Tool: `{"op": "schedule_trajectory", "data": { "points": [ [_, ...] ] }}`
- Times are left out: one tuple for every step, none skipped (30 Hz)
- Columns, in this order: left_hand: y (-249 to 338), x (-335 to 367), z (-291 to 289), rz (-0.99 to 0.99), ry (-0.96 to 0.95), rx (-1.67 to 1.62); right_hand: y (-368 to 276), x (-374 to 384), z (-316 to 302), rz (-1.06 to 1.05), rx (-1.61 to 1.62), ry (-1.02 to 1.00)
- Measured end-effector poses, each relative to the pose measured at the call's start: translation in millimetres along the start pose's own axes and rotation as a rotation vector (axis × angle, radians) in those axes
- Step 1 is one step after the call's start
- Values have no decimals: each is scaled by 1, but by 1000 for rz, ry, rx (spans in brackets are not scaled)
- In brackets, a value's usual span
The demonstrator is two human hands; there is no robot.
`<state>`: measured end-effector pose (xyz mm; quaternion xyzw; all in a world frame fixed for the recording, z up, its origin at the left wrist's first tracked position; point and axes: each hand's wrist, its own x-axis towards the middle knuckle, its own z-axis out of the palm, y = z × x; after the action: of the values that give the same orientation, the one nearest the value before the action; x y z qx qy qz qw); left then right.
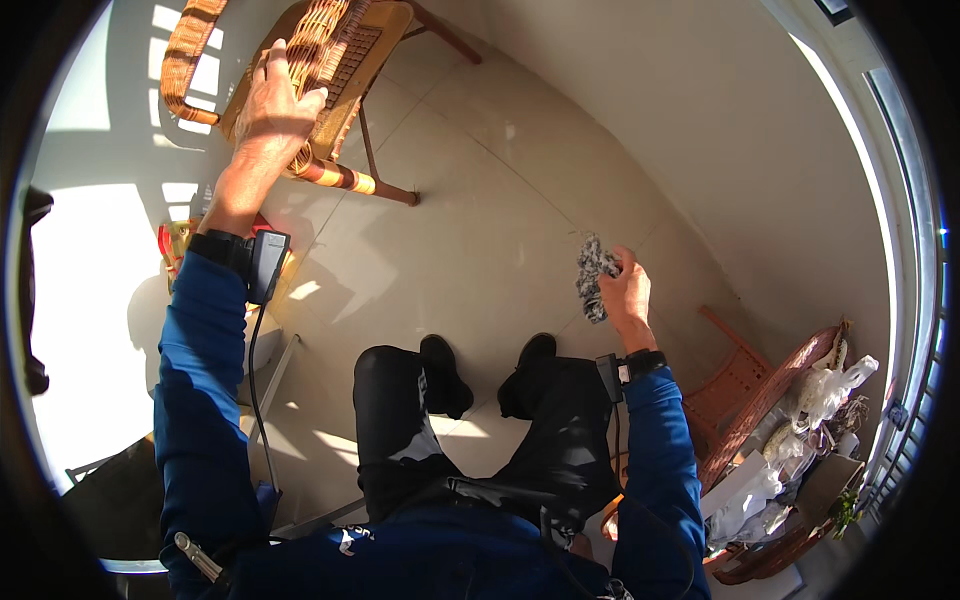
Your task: The person wipes a red door, a washing machine, and a wicker chair using a cloth. They move between objects and wipe different parts of each surface.
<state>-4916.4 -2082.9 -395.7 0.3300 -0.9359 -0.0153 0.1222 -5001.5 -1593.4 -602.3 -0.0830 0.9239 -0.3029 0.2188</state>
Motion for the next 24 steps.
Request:
{"op": "schedule_trajectory", "data": {
  "points": [
    [2,10,0,-6,24,71,4,22,16,-1,23,7],
    [5,18,-1,48,63,22,9,43,33,-4,39,16],
    [10,24,-3,41,56,-28,13,67,46,-22,53,40],
    [14,27,-6,73,36,-66,17,88,59,-24,71,55],
    [16,29,-9,14,-57,-79,20,108,73,-27,90,71],
    [21,29,-8,21,-43,-138,24,127,84,-24,98,93],
    [21,26,-7,15,-1,-331,27,145,96,-26,138,102],
    [25,24,-3,35,101,-244,28,163,108,-24,168,118],
    [25,26,4,78,189,-170,32,177,122,37,193,117],
    [27,26,12,114,280,-92,35,194,130,17,238,136],
    [23,36,12,148,118,-152,39,209,139,-28,259,156],
    [20,36,18,148,151,-111,44,221,148,-44,281,175],
    [14,37,20,95,173,-103,50,232,155,-38,306,190],
    [8,41,24,162,183,-88,57,241,161,-47,288,203],
    [3,44,25,127,189,-159,64,248,167,-33,275,210],
    [-2,47,30,117,125,-257,75,247,177,29,257,205],
    [-5,48,32,223,121,-294,84,249,184,61,200,198],
    [-9,49,33,197,110,-306,93,252,190,116,141,193],
    [-11,48,34,193,98,-338,102,255,196,185,50,196],
    [-12,47,34,190,82,-365,110,258,202,237,20,162],
    [-12,46,32,172,161,-199,118,261,208,256,90,126],
    [-12,42,31,188,166,-114,123,266,216,266,124,108],
    [-12,40,30,211,163,-76,127,271,227,283,39,106],
    [-12,39,29,126,136,-46,130,277,237,286,77,88]
  ]
}}
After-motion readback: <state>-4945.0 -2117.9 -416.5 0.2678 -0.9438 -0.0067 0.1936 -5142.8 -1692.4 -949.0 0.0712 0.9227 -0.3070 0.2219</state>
